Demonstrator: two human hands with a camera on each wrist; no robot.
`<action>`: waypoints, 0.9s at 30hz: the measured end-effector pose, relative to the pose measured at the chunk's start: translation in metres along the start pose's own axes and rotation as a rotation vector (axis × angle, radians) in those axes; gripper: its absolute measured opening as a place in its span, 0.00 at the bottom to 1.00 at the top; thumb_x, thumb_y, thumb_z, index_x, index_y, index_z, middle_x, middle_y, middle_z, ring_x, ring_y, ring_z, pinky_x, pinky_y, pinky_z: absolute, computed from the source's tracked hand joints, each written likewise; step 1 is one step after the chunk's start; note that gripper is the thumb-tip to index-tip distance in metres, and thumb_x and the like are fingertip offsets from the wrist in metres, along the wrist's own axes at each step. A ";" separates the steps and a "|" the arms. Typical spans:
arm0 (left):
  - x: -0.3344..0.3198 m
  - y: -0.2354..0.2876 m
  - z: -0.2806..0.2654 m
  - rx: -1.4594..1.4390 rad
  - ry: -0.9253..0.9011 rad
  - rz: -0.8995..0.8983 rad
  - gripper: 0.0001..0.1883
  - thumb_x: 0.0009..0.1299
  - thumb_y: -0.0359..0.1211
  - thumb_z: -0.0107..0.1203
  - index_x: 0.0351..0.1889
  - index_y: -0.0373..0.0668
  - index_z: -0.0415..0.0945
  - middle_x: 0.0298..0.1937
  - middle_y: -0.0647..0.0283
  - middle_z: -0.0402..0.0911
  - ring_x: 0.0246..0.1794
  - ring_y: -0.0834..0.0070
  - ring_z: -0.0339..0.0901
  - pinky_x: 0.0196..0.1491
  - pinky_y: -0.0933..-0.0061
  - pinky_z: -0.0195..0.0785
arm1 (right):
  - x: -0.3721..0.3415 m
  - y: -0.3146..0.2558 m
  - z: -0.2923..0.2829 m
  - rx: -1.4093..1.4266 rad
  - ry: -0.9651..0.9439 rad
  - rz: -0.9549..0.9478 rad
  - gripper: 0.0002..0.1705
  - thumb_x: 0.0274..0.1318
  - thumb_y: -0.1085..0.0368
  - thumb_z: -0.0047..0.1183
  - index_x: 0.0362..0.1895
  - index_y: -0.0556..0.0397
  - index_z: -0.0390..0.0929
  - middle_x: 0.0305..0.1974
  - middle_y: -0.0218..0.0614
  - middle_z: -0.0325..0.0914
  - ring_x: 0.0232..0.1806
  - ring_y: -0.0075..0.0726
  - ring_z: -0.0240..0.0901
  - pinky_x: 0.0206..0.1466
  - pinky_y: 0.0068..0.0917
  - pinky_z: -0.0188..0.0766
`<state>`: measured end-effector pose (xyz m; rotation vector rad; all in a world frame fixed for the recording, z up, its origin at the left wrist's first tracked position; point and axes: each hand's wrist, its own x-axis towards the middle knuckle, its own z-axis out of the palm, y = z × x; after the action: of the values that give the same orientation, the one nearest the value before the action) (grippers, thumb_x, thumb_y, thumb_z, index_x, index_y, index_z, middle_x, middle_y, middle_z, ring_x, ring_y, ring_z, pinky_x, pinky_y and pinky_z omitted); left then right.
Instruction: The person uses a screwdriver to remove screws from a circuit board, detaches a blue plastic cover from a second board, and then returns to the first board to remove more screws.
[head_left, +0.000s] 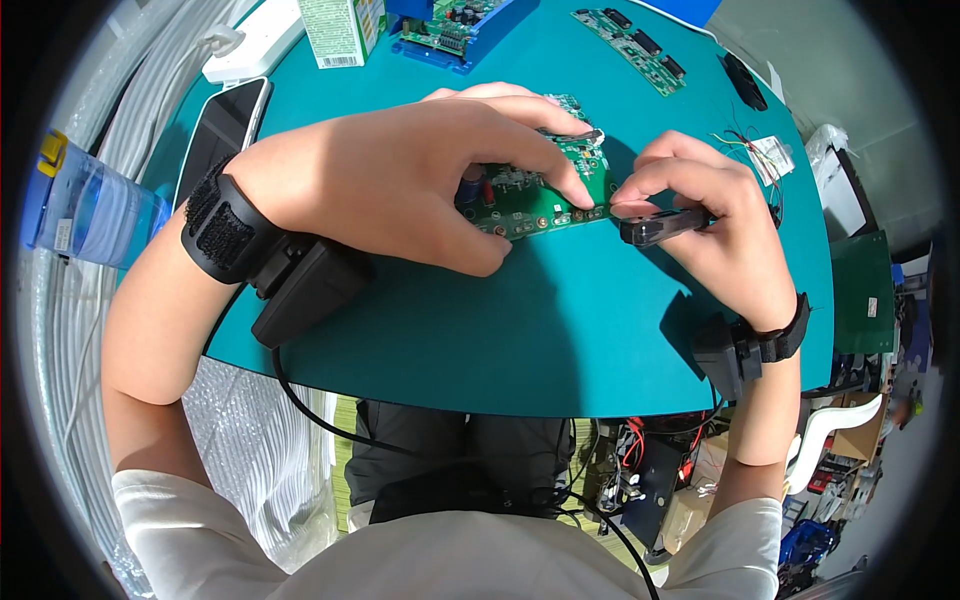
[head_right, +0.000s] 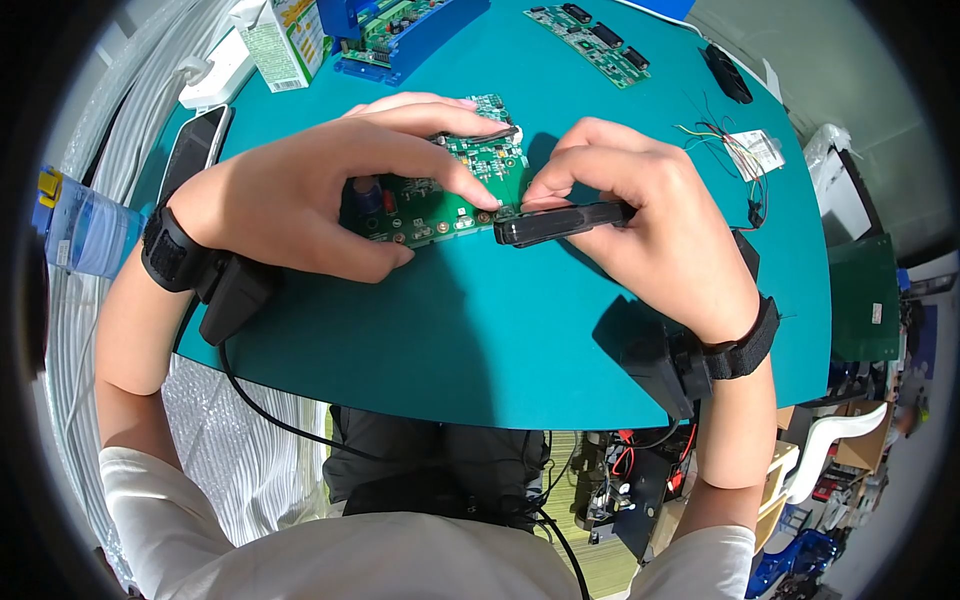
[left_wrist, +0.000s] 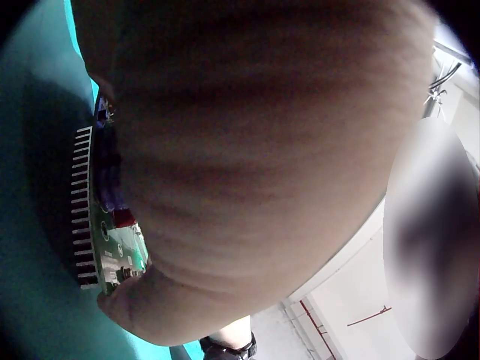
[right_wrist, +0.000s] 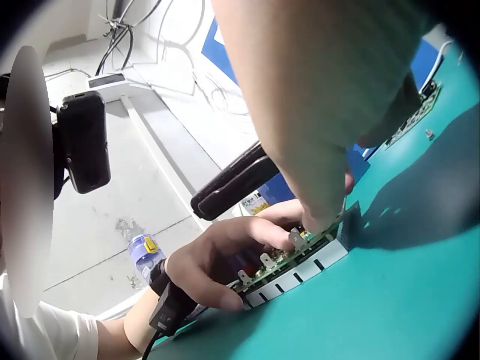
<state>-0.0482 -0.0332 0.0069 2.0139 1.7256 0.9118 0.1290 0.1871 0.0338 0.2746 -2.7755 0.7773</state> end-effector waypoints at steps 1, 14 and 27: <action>0.000 0.000 0.000 0.000 0.002 -0.008 0.30 0.56 0.26 0.62 0.61 0.51 0.82 0.78 0.53 0.65 0.82 0.53 0.53 0.80 0.49 0.45 | 0.000 0.000 0.000 0.000 0.000 0.000 0.07 0.49 0.78 0.64 0.35 0.57 0.82 0.33 0.34 0.79 0.32 0.35 0.77 0.32 0.28 0.69; -0.002 -0.001 0.001 -0.002 0.015 0.001 0.31 0.56 0.26 0.63 0.62 0.51 0.82 0.78 0.53 0.65 0.82 0.52 0.52 0.79 0.49 0.46 | -0.002 0.001 0.007 0.095 -0.013 0.077 0.10 0.54 0.72 0.67 0.32 0.60 0.76 0.33 0.32 0.76 0.29 0.23 0.73 0.28 0.20 0.67; -0.002 -0.002 0.002 -0.016 0.022 0.003 0.31 0.56 0.26 0.63 0.61 0.49 0.82 0.78 0.53 0.65 0.82 0.52 0.53 0.79 0.50 0.46 | -0.001 0.006 0.002 0.077 -0.037 0.022 0.10 0.51 0.80 0.59 0.39 0.57 0.81 0.35 0.32 0.78 0.28 0.23 0.71 0.30 0.21 0.67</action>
<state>-0.0484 -0.0342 0.0039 2.0046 1.7218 0.9495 0.1279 0.1909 0.0294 0.2758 -2.7911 0.8944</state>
